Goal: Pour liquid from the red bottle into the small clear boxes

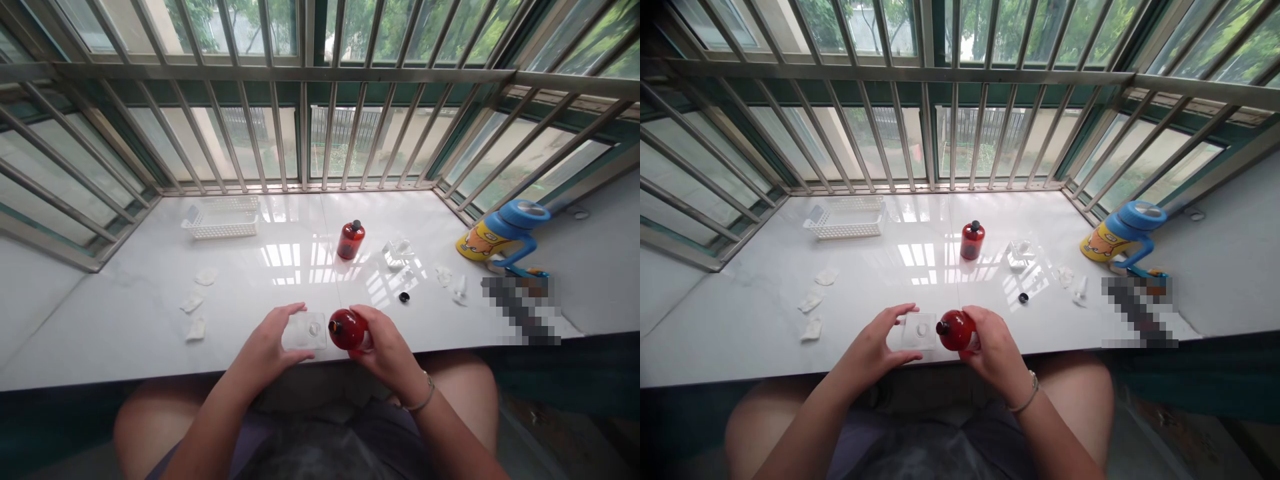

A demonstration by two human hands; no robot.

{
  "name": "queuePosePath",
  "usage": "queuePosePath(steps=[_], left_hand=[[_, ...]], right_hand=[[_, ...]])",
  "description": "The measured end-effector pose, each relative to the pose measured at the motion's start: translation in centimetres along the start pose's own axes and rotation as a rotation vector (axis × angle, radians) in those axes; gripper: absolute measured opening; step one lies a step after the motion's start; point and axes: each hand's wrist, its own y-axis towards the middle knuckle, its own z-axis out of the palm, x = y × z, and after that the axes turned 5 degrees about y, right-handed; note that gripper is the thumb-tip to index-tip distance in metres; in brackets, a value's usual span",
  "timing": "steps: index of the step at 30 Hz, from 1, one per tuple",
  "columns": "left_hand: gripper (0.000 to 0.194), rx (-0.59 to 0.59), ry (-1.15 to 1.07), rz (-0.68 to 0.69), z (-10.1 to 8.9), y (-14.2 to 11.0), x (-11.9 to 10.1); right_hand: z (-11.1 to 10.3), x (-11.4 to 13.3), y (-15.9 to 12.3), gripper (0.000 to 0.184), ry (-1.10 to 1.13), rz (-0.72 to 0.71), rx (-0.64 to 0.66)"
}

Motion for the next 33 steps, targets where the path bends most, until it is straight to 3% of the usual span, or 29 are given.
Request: queuePosePath(steps=[11, 33], left_hand=[[0.079, 0.0, 0.034, 0.058, 0.9, -0.3, -0.1], [0.078, 0.032, 0.027, 0.037, 1.9, -0.2, -0.3]], right_hand=[[-1.1, -0.1, 0.8, 0.082, -0.144, -0.061, 0.117], [-2.4, 0.7, 2.0, 0.078, -0.299, -0.182, 0.164]])
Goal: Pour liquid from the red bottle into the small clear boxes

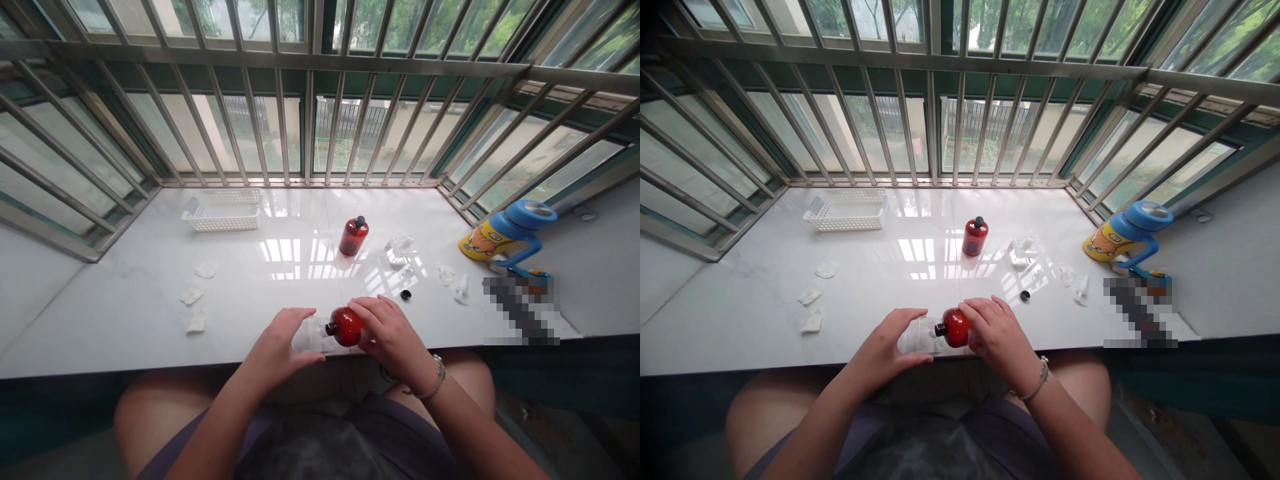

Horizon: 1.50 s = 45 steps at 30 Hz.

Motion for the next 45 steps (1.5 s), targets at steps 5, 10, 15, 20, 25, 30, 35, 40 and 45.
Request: queuePosePath(steps=[5, 10, 15, 20, 25, 30, 35, 40, 45], left_hand=[[0.077, 0.007, -0.017, -0.015, 0.0, -0.1, 0.1], [0.075, 0.006, -0.051, -0.03, 0.1, -0.1, 0.2], [0.076, 0.011, -0.077, -0.036, 0.4, 0.0, 0.5], [0.075, 0.008, -0.106, -0.033, 0.7, 0.0, 0.6], [0.076, 0.011, -0.155, -0.063, 1.2, 0.0, 0.9], [0.076, 0.019, -0.219, -0.098, 1.9, 0.1, 0.9], [0.076, 0.027, -0.244, -0.103, 2.1, 0.1, 0.8], [0.076, 0.028, -0.245, -0.102, 2.1, 0.1, 0.7], [0.076, 0.029, -0.262, -0.11, 2.2, 0.1, 0.9]], right_hand=[[0.0, -0.1, 0.0, 0.082, 0.007, 0.004, 0.018], [-0.3, -0.2, 0.1, 0.083, -0.011, -0.004, 0.055], [-0.8, -0.2, 0.3, 0.081, -0.044, -0.016, 0.066], [-1.3, 0.0, 0.4, 0.081, -0.055, -0.012, 0.079], [-1.7, 0.1, 0.6, 0.081, -0.071, -0.016, 0.082], [-2.1, 0.1, 0.6, 0.079, -0.092, -0.021, 0.096], [-2.5, 0.1, 0.7, 0.08, -0.111, -0.017, 0.116], [-2.7, 0.3, 0.8, 0.079, -0.124, -0.02, 0.125], [-2.9, 0.4, 1.0, 0.078, -0.135, -0.029, 0.124]])
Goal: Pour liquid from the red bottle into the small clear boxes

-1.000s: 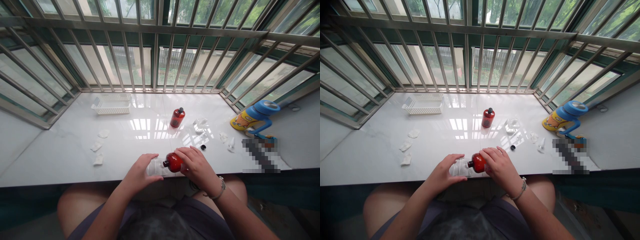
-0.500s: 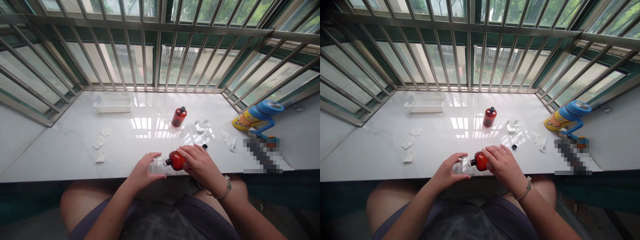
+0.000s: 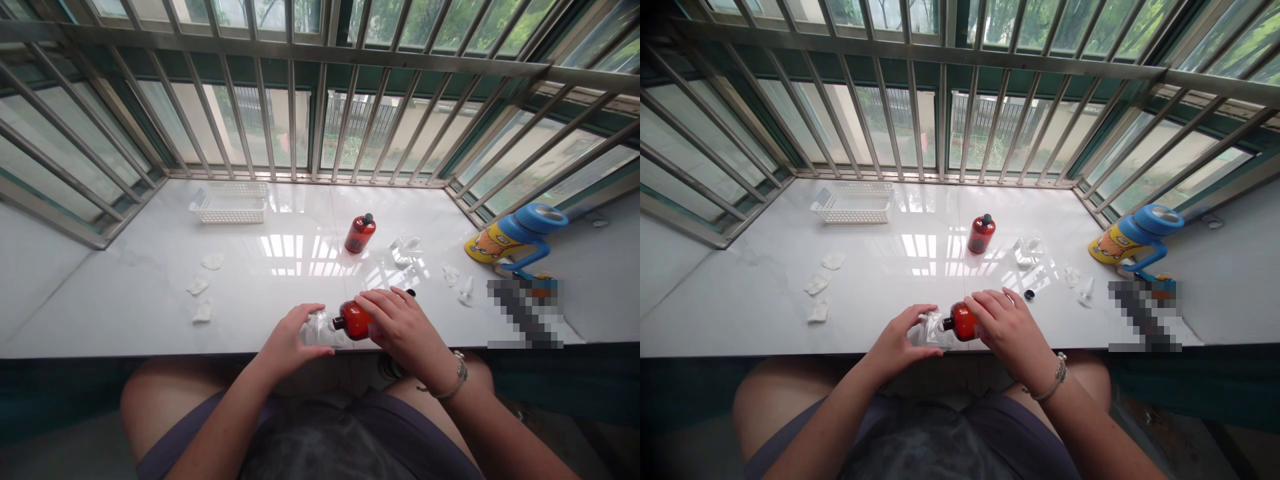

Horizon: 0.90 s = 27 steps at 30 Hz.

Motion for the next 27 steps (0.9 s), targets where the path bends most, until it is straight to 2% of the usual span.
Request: queuePosePath(steps=[6, 27], left_hand=[[0.079, -0.001, -0.043, -0.004, 0.3, -0.1, 0.6], [0.081, 0.001, -0.07, -0.015, 0.8, -0.2, 1.2]], right_hand=[[-0.4, 0.2, 0.2, 0.071, -0.059, -0.03, 0.01], [-0.5, 0.4, 0.3, 0.071, -0.093, -0.03, 0.028]])
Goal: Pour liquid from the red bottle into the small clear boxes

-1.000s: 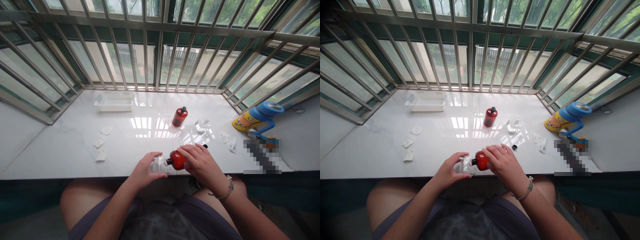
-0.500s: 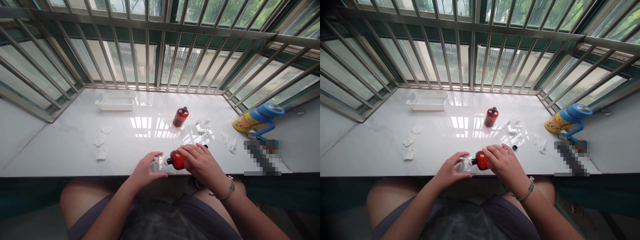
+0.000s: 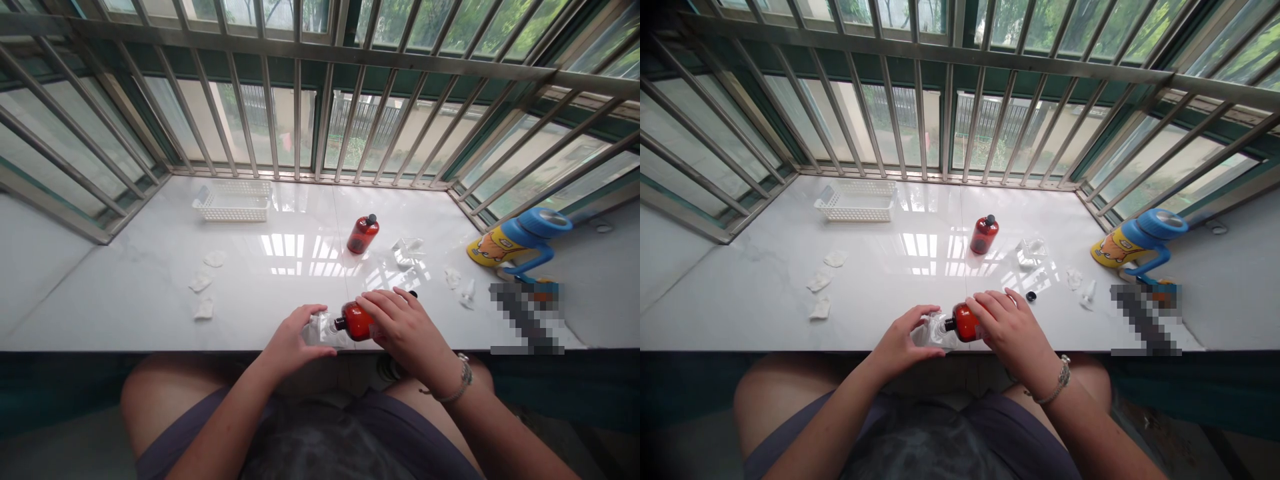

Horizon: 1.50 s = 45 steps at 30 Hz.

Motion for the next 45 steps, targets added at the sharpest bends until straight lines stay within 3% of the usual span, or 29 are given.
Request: queuePosePath(steps=[22, 45], left_hand=[[0.079, -0.005, 0.008, -0.002, 0.02, 0.0, 0.29], [0.094, 0.02, 0.084, 0.055, -0.15, 0.31, 0.59]], right_hand=[[0.13, -0.05, 0.04, 0.069, -0.003, 0.004, 0.008], [-0.22, -0.3, 0.04, 0.066, -0.028, -0.007, 0.019]])
